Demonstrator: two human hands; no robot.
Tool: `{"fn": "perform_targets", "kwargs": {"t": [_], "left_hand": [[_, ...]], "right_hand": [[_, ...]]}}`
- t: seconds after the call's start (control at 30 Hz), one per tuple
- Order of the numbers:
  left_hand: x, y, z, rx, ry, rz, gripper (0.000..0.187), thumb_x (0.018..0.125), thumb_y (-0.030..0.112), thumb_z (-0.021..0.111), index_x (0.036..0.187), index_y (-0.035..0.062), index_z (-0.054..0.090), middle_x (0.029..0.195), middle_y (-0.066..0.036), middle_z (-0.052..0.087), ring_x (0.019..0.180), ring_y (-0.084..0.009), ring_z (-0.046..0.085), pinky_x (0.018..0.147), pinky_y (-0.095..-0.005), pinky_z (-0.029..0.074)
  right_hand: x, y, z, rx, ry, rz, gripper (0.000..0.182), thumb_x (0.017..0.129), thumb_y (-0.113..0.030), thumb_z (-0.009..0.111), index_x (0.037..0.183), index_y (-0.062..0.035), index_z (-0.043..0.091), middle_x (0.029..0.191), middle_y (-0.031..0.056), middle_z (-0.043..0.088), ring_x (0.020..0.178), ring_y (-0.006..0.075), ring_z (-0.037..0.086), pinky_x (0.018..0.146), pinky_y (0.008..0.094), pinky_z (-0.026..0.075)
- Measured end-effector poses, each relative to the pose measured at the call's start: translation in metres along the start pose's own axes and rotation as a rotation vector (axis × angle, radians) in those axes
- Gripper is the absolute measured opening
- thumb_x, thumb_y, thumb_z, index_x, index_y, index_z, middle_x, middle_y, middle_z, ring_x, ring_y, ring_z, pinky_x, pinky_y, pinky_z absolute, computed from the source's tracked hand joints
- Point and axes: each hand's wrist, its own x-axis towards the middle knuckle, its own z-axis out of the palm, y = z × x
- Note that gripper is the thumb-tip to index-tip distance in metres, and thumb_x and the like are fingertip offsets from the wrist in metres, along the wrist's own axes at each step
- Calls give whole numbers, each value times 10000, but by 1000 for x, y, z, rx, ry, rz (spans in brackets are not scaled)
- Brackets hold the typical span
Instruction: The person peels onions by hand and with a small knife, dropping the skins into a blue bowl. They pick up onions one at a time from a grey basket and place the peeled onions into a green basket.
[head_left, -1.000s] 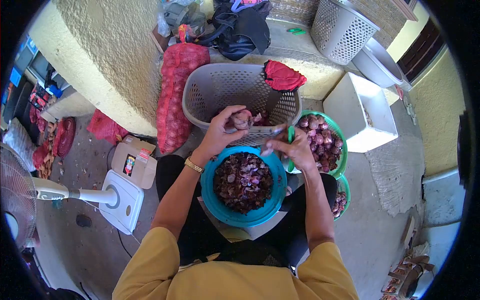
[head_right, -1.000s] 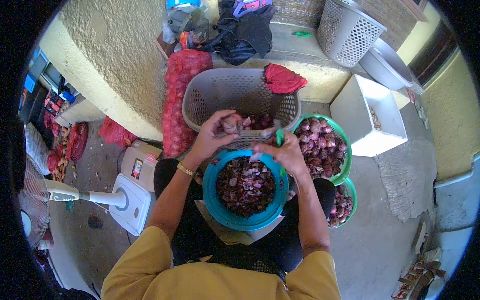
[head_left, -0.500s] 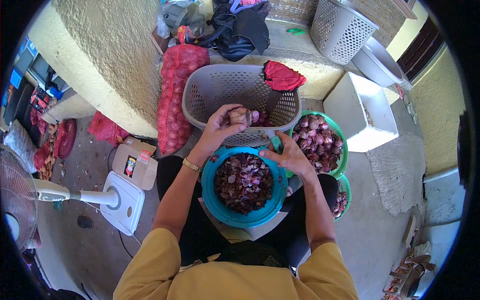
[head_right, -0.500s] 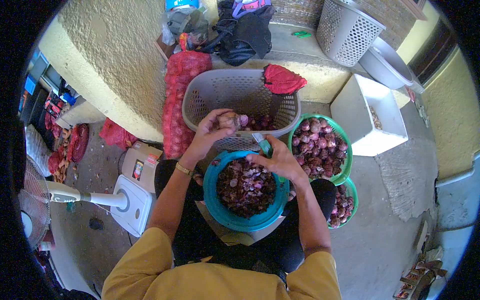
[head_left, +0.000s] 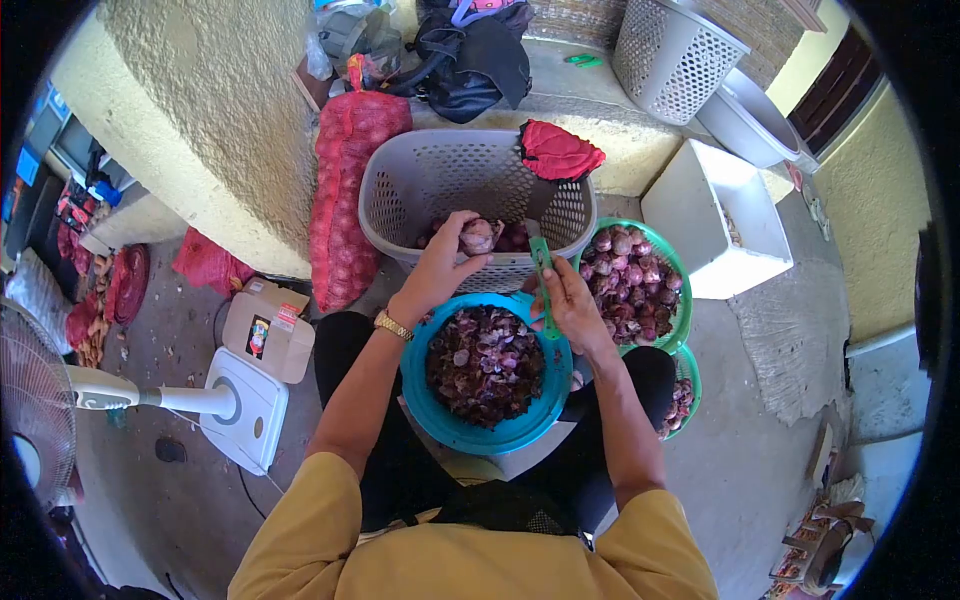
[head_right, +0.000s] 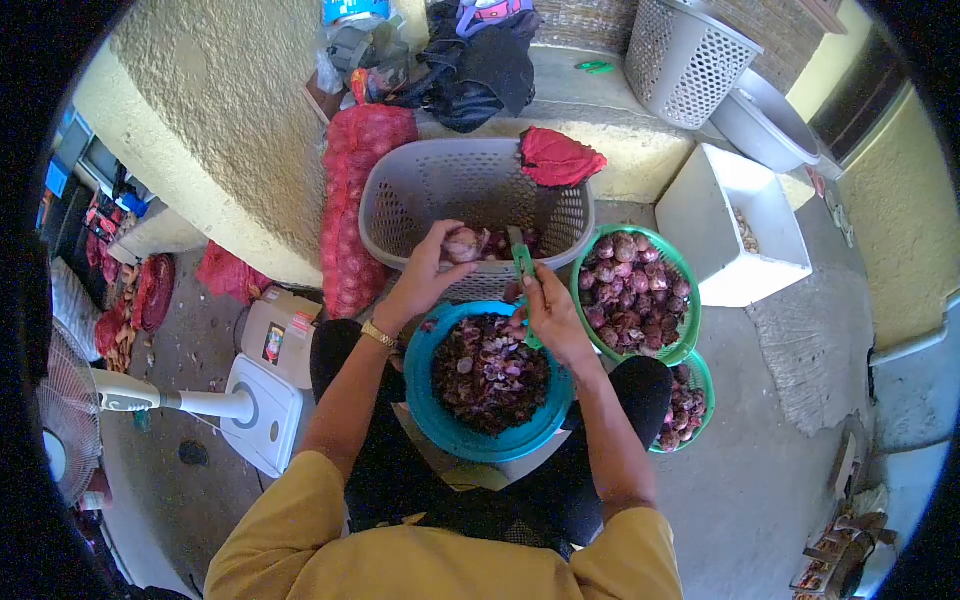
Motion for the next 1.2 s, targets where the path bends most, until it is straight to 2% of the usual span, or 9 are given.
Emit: {"fn": "perform_targets", "kwargs": {"t": [0.07,0.2,0.27,0.4,0.43,0.53,0.73,0.97,1.2], "left_hand": [[0,-5,5,284,47,129,551,846,118,714,1297,18,414,1229,-188,554,1139,-310,564,984,-394,452],[5,-23,20,257,10,90,534,873,156,672,1297,9,383,1211,-232,555,1124,-404,512,961,-446,437],[7,-35,26,301,-42,114,539,877,169,668,1292,-12,376,1230,-236,531,1107,-417,507,958,-449,430],[3,-48,35,309,-85,121,534,885,172,660,1290,-25,373,1216,-237,524,1098,-424,500,965,-457,422],[1,-46,36,313,-78,103,524,889,146,656,1296,-20,370,1212,-244,524,1115,-413,501,975,-449,416],[-1,-44,37,322,-87,73,529,895,123,651,1312,-15,356,1208,-255,519,1140,-405,498,989,-442,407],[-2,-50,40,385,-68,178,559,889,179,645,1308,-37,345,1242,-256,473,1157,-412,475,1012,-450,394],[-4,-49,38,373,-85,163,537,944,197,560,1347,-44,301,1269,-258,451,1193,-410,457,1042,-447,379],[-3,-49,39,397,-84,149,532,926,170,587,1333,-36,312,1268,-256,454,1176,-421,469,1010,-450,409]], "right_hand": [[2,11,-5,-26,53,-3,298,1016,-136,436,1301,-49,450,907,48,562,685,95,532,589,261,487],[-9,22,7,-138,126,-86,351,1004,-134,460,1340,-38,428,864,41,537,667,99,516,591,277,480],[-1,70,8,-427,276,-308,388,989,-109,473,1358,-10,402,844,45,517,662,103,498,590,292,464],[-3,82,23,-619,382,-468,390,960,-37,467,1334,42,389,834,194,572,715,311,595,643,409,464],[-2,82,26,-614,408,-510,365,952,-28,477,1302,49,407,829,272,575,751,432,593,654,464,457],[-1,72,28,-631,357,-423,316,952,-28,485,1253,50,427,842,300,580,762,476,585,646,496,450],[4,68,41,-606,377,-416,196,939,-10,487,1112,70,442,740,330,566,714,525,561,573,550,414],[6,70,49,-662,383,-337,215,938,-12,497,1129,53,424,706,334,552,692,518,559,555,569,387],[8,63,51,-690,314,-230,297,916,-6,475,1190,74,392,817,359,603,776,538,595,657,594,471]]}}
